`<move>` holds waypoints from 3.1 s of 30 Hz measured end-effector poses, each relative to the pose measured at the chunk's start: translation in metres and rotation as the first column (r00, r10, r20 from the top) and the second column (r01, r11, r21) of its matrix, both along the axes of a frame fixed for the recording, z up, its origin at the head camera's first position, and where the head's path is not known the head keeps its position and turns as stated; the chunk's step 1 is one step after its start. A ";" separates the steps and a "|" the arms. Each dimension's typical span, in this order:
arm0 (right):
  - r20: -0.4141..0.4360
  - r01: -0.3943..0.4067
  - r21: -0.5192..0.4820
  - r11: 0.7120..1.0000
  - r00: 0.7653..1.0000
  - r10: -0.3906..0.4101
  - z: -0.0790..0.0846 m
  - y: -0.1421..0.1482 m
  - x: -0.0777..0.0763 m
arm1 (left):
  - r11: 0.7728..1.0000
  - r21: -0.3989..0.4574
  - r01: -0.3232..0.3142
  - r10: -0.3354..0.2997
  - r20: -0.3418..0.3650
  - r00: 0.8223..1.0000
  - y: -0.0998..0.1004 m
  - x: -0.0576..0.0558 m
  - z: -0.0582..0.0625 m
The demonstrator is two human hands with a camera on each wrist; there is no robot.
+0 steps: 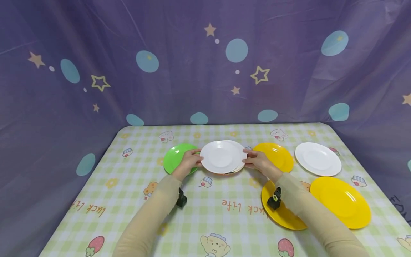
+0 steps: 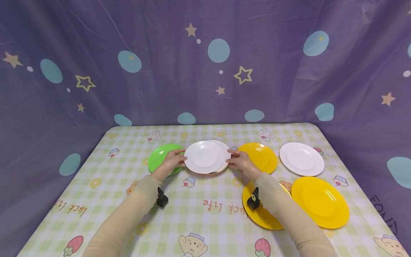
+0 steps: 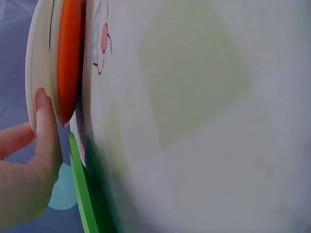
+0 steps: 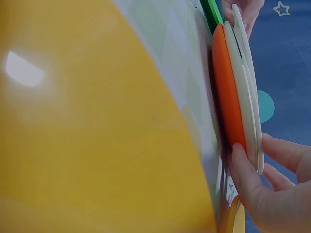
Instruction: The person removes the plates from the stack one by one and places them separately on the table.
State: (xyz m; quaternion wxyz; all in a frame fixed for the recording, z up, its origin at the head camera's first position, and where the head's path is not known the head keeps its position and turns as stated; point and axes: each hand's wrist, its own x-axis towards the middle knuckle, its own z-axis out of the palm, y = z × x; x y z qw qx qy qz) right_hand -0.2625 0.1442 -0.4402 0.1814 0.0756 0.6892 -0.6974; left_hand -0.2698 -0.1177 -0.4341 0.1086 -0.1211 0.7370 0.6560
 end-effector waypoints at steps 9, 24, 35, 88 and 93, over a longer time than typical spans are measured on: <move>-0.003 -0.003 -0.003 1.000 1.000 0.003 0.000 0.001 0.000 | 0.997 -0.010 -0.078 0.077 -0.010 0.997 -0.007 0.008 0.009; -0.017 -0.016 0.000 1.000 1.000 0.016 -0.002 0.001 0.000 | 0.984 0.101 -0.145 0.151 -0.058 0.987 -0.035 0.013 0.014; -0.030 -0.015 0.016 1.000 0.999 0.015 -0.009 0.002 -0.004 | 0.973 0.144 -0.178 0.186 -0.045 0.981 -0.053 0.017 0.019; 0.018 -0.006 -0.015 1.000 1.000 0.006 0.002 0.000 0.002 | 0.914 0.115 -0.390 0.399 -0.067 0.915 -0.157 0.042 0.014; 0.014 0.011 -0.005 1.000 1.000 -0.011 0.001 -0.001 0.001 | 0.910 0.098 -0.403 0.408 -0.046 0.912 -0.169 0.047 0.017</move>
